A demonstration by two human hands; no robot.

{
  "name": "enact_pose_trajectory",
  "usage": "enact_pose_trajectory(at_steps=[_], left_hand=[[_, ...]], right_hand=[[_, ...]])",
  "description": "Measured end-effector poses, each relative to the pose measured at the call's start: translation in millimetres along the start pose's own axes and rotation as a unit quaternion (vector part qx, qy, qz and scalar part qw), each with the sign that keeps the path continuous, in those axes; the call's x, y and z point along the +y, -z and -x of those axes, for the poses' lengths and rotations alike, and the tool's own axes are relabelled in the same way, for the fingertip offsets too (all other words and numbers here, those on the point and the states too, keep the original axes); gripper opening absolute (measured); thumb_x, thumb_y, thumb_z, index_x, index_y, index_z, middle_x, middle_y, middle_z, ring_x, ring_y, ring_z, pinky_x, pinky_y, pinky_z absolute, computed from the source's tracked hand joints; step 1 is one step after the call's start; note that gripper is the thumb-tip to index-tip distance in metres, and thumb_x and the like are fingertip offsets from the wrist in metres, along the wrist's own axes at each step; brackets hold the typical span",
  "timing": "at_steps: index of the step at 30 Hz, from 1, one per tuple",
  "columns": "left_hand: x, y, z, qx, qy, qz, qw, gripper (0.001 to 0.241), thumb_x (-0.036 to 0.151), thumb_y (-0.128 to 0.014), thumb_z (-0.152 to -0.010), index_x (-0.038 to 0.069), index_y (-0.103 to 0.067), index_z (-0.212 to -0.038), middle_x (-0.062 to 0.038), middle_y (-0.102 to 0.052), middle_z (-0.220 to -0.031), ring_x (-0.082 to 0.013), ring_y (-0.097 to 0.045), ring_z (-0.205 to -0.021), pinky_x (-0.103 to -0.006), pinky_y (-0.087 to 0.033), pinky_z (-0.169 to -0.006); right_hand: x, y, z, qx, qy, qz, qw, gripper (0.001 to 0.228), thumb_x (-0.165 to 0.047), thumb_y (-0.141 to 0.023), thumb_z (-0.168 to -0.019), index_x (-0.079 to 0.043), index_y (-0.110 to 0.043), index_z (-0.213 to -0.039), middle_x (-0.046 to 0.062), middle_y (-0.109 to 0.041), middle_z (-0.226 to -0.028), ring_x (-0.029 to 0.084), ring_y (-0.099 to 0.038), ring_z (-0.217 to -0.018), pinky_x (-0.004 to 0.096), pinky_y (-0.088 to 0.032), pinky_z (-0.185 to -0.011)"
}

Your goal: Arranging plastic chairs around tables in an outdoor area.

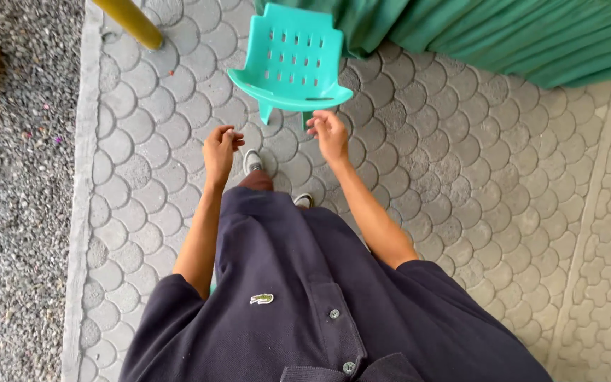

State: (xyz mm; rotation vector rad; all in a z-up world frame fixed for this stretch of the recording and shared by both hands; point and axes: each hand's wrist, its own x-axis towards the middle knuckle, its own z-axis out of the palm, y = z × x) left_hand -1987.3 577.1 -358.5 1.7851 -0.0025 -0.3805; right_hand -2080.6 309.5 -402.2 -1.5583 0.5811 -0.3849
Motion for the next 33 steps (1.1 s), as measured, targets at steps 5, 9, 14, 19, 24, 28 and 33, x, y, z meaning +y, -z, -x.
enact_pose_trajectory(at_steps=[5,9,14,19,24,28,33], left_hand=[[15,40,-25,0.070,-0.041,0.094,0.992,0.023,0.014,-0.049,-0.106,-0.003,-0.066,-0.111,-0.016,-0.075,-0.088,-0.0244,-0.075,-0.080,-0.0345,-0.062,-0.075],[13,85,-74,0.068,-0.085,0.128,0.986,0.026,0.012,-0.047,-0.110,-0.006,-0.064,-0.102,-0.020,-0.067,-0.066,-0.0327,-0.075,-0.076,-0.0392,-0.061,-0.077],[15,158,-161,0.101,-0.076,-0.008,0.992,0.017,0.022,-0.065,-0.103,0.012,-0.070,-0.090,-0.007,-0.074,-0.067,-0.0109,-0.055,-0.042,-0.0222,-0.046,-0.046],[76,216,-242,0.108,-0.135,-0.001,0.985,0.011,0.016,-0.063,-0.104,0.007,-0.069,-0.107,-0.011,-0.073,-0.069,-0.0140,-0.064,-0.055,-0.0258,-0.050,-0.057],[121,227,-332,0.056,-0.148,0.018,0.987,0.024,0.021,-0.053,-0.111,0.007,-0.070,-0.101,-0.009,-0.070,-0.064,-0.0168,-0.066,-0.060,-0.0280,-0.051,-0.067],[163,198,-410,0.000,-0.178,0.095,0.979,0.018,0.013,-0.056,-0.108,0.002,-0.069,-0.103,-0.011,-0.066,-0.062,-0.0198,-0.070,-0.066,-0.0295,-0.056,-0.071],[196,167,-531,-0.056,-0.214,0.118,0.968,0.013,0.008,-0.061,-0.104,-0.001,-0.070,-0.108,-0.016,-0.068,-0.068,-0.0211,-0.072,-0.069,-0.0345,-0.060,-0.071]], right_hand=[[-28,-68,-3,-0.107,-0.027,-0.026,0.994,0.021,-0.010,-0.058,-0.097,-0.005,-0.068,-0.115,0.014,-0.078,-0.096,0.016,-0.077,-0.076,0.021,-0.060,-0.063],[-25,-142,-47,-0.180,-0.031,-0.035,0.983,0.022,-0.010,-0.057,-0.098,-0.004,-0.068,-0.116,0.014,-0.077,-0.095,0.014,-0.075,-0.074,0.021,-0.058,-0.063],[-65,-245,-125,-0.209,-0.013,-0.024,0.978,0.020,-0.011,-0.058,-0.097,-0.005,-0.070,-0.112,0.010,-0.076,-0.088,0.014,-0.073,-0.073,0.023,-0.058,-0.063],[-110,-321,-197,-0.163,0.013,-0.036,0.986,0.020,-0.011,-0.058,-0.097,-0.005,-0.071,-0.112,0.011,-0.074,-0.074,0.014,-0.072,-0.066,0.022,-0.060,-0.064],[-149,-360,-235,-0.102,0.012,-0.047,0.994,0.020,-0.010,-0.060,-0.097,-0.004,-0.072,-0.111,0.012,-0.072,-0.068,0.014,-0.071,-0.064,0.024,-0.062,-0.064],[-163,-380,-289,-0.088,0.016,-0.032,0.996,0.019,-0.007,-0.061,-0.094,-0.005,-0.074,-0.108,0.010,-0.072,-0.067,0.011,-0.069,-0.063,0.021,-0.060,-0.064],[-165,-399,-407,-0.095,0.054,-0.040,0.993,0.018,-0.007,-0.063,-0.096,-0.003,-0.073,-0.111,0.011,-0.072,-0.068,0.011,-0.069,-0.066,0.021,-0.060,-0.065]])
